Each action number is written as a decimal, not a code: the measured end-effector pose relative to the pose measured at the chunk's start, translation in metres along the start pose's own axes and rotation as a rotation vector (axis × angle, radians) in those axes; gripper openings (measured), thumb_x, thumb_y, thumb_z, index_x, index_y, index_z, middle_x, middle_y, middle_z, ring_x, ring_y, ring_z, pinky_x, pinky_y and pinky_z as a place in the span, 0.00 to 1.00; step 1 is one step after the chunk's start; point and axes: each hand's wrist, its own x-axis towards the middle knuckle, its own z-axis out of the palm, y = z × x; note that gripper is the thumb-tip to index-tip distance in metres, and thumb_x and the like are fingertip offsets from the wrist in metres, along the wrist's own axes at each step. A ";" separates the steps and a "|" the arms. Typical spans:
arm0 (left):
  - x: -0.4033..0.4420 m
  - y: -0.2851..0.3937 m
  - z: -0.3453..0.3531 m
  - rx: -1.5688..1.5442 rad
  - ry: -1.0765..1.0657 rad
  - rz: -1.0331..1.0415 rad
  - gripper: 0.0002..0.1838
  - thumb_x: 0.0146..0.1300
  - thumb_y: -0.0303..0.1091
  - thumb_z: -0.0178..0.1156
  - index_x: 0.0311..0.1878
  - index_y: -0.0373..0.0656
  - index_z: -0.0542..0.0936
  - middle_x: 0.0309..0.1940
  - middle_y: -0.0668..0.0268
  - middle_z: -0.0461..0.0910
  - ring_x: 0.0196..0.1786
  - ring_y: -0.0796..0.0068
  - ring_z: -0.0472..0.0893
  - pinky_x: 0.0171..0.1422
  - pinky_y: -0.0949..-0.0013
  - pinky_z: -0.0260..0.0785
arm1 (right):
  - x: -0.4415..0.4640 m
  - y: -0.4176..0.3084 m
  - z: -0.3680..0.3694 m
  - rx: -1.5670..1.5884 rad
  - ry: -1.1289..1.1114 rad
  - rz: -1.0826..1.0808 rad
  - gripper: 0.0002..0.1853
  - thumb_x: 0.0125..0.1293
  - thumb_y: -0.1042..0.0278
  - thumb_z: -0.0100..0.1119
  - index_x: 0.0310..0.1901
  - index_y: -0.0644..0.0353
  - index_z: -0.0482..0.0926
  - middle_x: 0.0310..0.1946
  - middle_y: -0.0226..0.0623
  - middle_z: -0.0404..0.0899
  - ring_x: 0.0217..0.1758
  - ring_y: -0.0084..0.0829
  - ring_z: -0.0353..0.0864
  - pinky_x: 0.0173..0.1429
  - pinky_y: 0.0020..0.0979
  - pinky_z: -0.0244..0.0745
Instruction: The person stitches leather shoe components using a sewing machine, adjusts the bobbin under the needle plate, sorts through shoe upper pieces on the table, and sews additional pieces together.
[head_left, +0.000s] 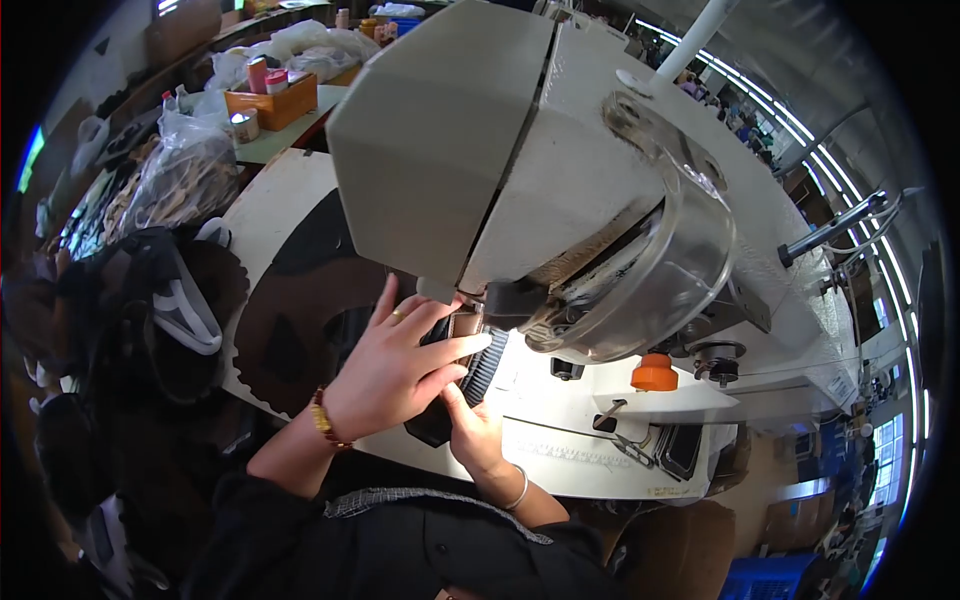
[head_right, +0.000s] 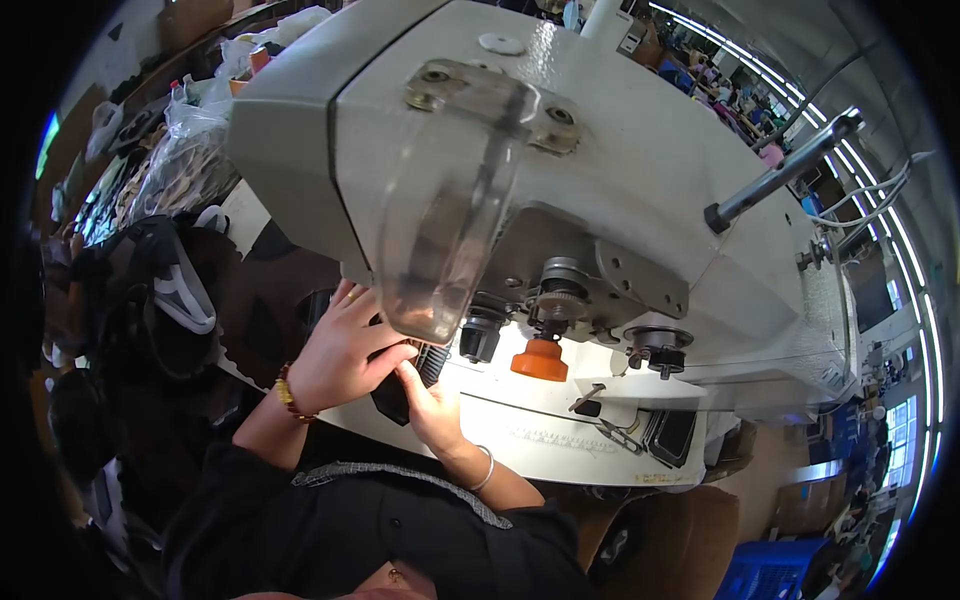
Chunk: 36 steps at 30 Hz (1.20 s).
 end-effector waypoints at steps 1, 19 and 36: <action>-0.003 0.001 -0.010 0.008 -0.017 -0.013 0.20 0.52 0.32 0.71 0.51 0.55 0.85 0.56 0.64 0.76 0.65 0.57 0.73 0.75 0.35 0.47 | 0.001 -0.005 0.001 0.000 0.003 0.011 0.14 0.74 0.74 0.54 0.58 0.67 0.75 0.50 0.34 0.80 0.53 0.24 0.78 0.60 0.27 0.72; -0.086 0.014 -0.164 0.782 0.324 -0.523 0.20 0.73 0.41 0.54 0.63 0.44 0.77 0.59 0.52 0.77 0.63 0.53 0.75 0.66 0.57 0.66 | -0.011 -0.045 0.033 -0.176 -0.334 -0.009 0.15 0.68 0.62 0.63 0.46 0.66 0.81 0.32 0.30 0.82 0.35 0.19 0.76 0.40 0.29 0.75; -0.033 0.083 -0.090 0.055 -0.237 0.160 0.25 0.65 0.49 0.62 0.58 0.40 0.79 0.62 0.56 0.77 0.66 0.55 0.75 0.71 0.54 0.63 | -0.325 -0.215 -0.093 -0.128 0.852 -0.186 0.16 0.63 0.69 0.65 0.51 0.64 0.78 0.46 0.43 0.82 0.45 0.36 0.84 0.52 0.37 0.79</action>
